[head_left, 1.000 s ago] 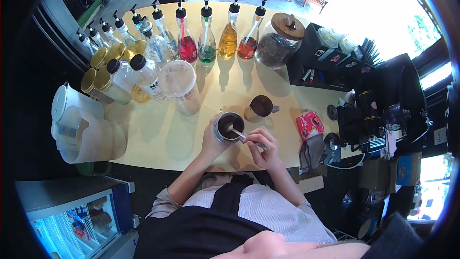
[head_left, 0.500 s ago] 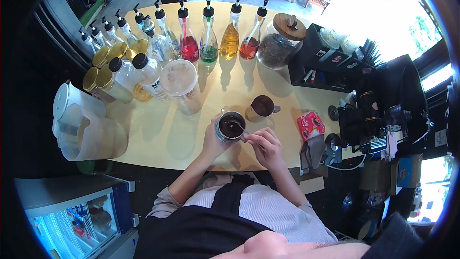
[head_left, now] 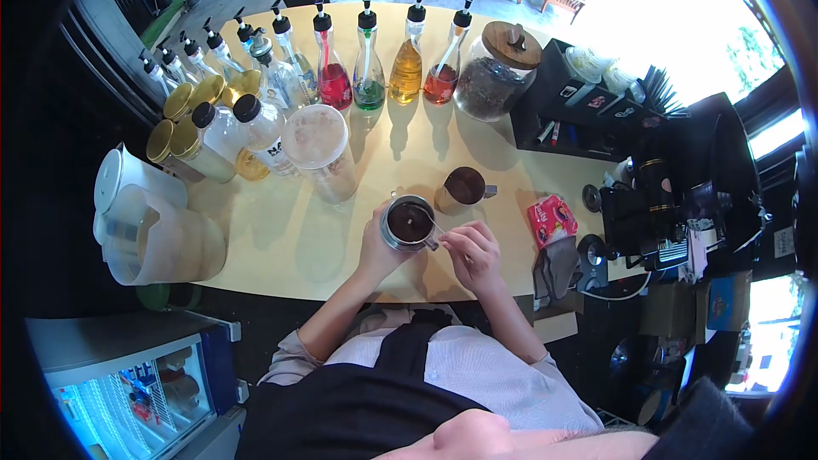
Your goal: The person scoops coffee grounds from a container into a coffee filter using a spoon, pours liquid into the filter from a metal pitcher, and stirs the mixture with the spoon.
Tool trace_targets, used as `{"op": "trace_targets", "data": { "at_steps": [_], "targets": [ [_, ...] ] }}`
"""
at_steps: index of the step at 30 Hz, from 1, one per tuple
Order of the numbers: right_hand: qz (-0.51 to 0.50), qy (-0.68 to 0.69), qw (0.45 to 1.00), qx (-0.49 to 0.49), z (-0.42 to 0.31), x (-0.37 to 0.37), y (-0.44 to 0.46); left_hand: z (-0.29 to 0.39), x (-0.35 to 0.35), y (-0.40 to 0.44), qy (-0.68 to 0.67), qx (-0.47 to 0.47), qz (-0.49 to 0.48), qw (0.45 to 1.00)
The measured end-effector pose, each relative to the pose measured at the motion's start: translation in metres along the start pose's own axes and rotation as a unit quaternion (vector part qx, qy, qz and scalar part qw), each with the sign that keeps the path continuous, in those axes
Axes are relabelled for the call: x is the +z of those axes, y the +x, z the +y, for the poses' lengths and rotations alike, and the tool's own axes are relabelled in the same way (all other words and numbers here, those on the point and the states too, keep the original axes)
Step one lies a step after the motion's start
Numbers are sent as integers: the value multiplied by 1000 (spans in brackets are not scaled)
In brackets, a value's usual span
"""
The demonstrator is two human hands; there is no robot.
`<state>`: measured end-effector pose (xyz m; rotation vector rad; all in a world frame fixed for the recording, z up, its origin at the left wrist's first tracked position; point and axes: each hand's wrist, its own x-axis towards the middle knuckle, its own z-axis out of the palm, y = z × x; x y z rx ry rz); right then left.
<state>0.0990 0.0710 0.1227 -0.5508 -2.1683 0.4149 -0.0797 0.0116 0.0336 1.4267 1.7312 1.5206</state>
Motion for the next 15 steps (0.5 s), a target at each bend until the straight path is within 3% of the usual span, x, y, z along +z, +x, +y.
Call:
{"op": "trace_targets", "data": {
  "at_steps": [7,9,12,15],
  "targets": [
    [-9,33,999,-33,1,-1,-4,-1,0,-1,2,-5,-1,1000],
    [65,46,996,-29,1,-4,-7,1,-1,1,19,-2,-5,1000],
    [72,79,993,-41,0,-10,-11,5,-2,2,22,-1,-5,1000],
    [10,82,996,-45,-6,-8,-8,2,0,1,15,0,-3,1000]
  ]
}}
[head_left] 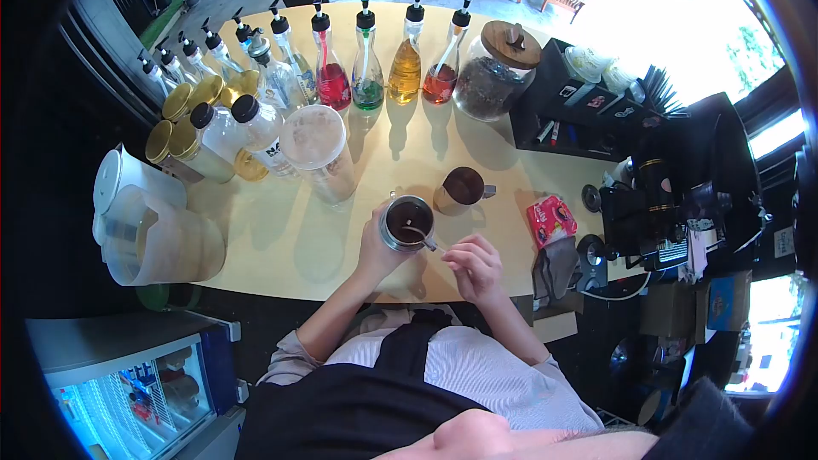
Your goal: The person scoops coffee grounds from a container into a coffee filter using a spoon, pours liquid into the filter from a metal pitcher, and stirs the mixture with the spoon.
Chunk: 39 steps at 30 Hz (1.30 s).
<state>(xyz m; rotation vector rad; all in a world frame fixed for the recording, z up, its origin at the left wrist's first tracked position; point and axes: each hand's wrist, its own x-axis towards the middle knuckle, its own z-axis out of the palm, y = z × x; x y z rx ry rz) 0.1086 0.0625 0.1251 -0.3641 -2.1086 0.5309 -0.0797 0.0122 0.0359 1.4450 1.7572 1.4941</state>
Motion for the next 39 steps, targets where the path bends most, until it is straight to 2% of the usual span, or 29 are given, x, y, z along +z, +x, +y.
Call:
{"op": "trace_targets", "data": {
  "at_steps": [4,11,14,17,20,22,23,26,29,33,36,39],
  "targets": [
    [-37,-64,997,-19,-5,11,-1,-8,4,-1,15,-2,6,1000],
    [-11,-17,1000,17,-9,19,-1,-17,5,-3,-26,8,3,1000],
    [0,-41,999,19,-8,19,2,-12,3,-3,22,-4,7,1000],
    [-12,2,999,45,-12,19,4,-10,3,-2,37,-7,1,999],
    [47,55,993,92,-3,17,-5,-3,1,0,40,10,9,999],
    [136,88,970,180,2,15,-5,0,2,0,0,16,9,1000],
    [137,87,970,179,4,15,-2,0,2,1,-1,17,10,1000],
    [53,-19,990,126,10,13,10,-7,4,1,-13,18,-2,1000],
    [36,-36,996,78,10,20,13,-14,7,-1,1,16,13,1000],
    [20,9,995,102,11,19,6,-12,5,-2,-2,19,9,1000],
    [46,-5,993,111,14,21,4,-12,5,-1,-12,22,12,1000],
    [18,-44,995,90,11,20,10,-10,5,-1,-18,10,12,1000]
  ]
}}
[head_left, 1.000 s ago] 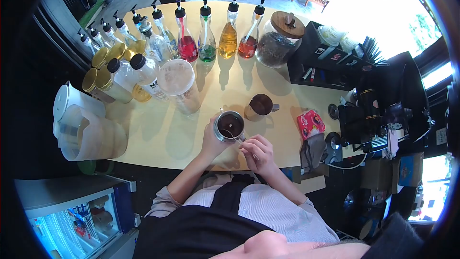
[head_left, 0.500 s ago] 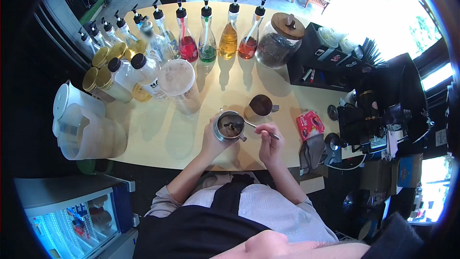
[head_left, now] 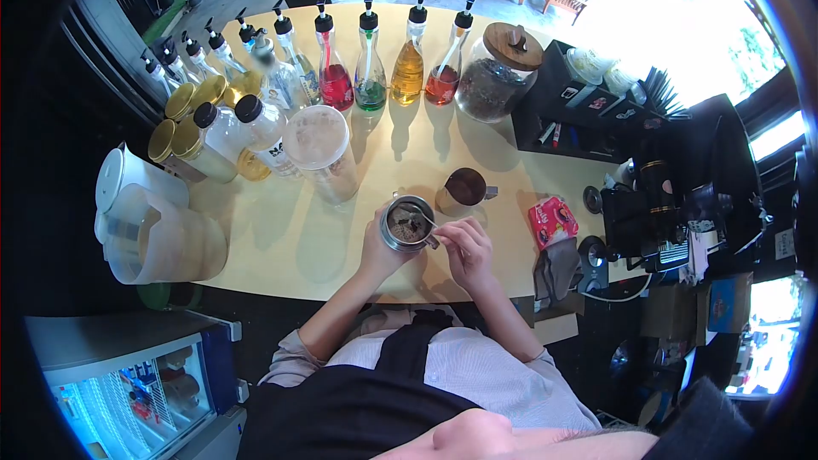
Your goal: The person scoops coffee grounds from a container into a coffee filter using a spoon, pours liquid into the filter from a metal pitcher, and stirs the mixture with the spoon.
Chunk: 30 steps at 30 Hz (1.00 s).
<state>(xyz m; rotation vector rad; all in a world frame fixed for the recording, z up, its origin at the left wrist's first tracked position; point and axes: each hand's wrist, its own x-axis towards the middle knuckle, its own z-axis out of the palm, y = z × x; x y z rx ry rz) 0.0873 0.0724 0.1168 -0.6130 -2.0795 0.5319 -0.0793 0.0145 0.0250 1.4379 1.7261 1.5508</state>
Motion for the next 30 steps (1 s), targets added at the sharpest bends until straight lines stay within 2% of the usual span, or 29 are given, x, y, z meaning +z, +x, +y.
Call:
{"op": "trace_targets", "data": {
  "at_steps": [2,6,9,11,20,25,30],
  "targets": [
    [-39,19,998,-34,0,-2,1,-1,0,0,-2,-14,-4,1000],
    [-43,16,998,-49,-3,-5,1,-5,1,-1,22,-6,-3,1000],
    [-28,-45,996,-69,-5,-6,1,-6,1,-2,36,3,0,999],
    [-54,-89,989,-104,-12,-8,4,-6,1,-2,42,2,-2,999],
    [-116,-91,982,-121,-29,-10,44,-6,2,-1,-8,5,3,1000],
    [-116,-96,982,-115,-31,1,63,0,-2,1,36,22,-2,999],
    [-113,-99,982,-114,-30,7,68,-6,-1,-1,-5,4,-12,1000]
  ]
}}
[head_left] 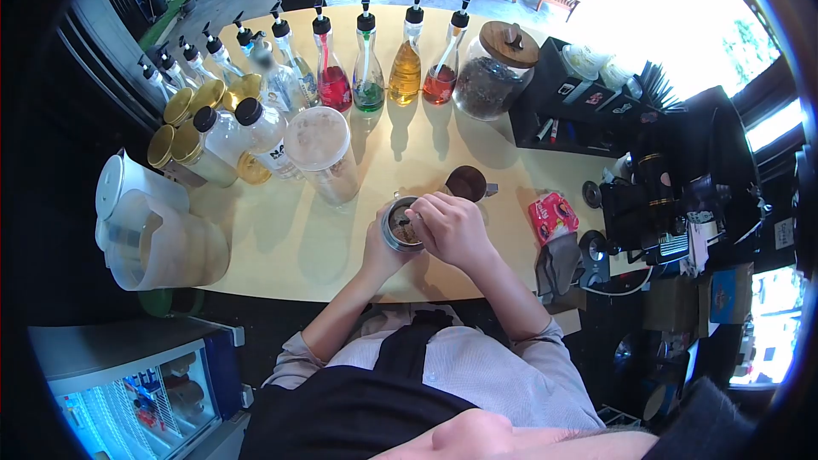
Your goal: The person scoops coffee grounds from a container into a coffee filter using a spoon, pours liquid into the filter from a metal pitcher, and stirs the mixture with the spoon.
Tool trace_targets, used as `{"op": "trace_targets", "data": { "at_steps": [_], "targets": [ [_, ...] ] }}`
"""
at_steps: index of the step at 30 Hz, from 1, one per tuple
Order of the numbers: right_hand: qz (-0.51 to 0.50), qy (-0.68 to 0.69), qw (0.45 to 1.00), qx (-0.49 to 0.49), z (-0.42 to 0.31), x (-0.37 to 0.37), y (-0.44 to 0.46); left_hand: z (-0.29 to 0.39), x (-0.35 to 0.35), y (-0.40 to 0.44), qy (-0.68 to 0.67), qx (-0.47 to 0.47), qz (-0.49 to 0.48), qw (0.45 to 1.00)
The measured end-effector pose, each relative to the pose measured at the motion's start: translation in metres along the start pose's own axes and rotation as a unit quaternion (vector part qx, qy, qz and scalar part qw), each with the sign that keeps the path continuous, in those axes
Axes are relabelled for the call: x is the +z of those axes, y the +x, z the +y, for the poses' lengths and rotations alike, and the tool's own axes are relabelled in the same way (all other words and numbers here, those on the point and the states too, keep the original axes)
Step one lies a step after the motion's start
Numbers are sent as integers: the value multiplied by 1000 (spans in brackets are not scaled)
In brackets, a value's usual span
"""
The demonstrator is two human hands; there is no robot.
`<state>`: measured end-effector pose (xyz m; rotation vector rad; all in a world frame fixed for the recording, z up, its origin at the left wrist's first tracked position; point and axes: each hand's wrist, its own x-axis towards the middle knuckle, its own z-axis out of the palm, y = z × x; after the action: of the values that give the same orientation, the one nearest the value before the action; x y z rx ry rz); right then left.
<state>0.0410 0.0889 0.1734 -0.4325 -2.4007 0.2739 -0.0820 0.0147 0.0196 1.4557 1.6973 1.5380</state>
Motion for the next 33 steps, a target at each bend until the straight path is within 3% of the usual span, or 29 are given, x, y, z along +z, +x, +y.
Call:
{"op": "trace_targets", "data": {
  "at_steps": [9,14,16,21,33],
  "targets": [
    [-1,-3,1000,4,5,2,-30,10,-5,1,1,6,-1,1000],
    [22,17,998,-52,0,9,-43,-2,-4,-2,-6,2,-17,1000],
    [1,15,999,-41,-3,9,-50,5,-5,-1,9,-36,-15,999],
    [1,109,994,9,-8,5,-57,0,-2,-1,13,-12,-5,1000],
    [49,44,997,33,-3,12,-68,4,-2,-1,24,2,7,1000]
  ]
}}
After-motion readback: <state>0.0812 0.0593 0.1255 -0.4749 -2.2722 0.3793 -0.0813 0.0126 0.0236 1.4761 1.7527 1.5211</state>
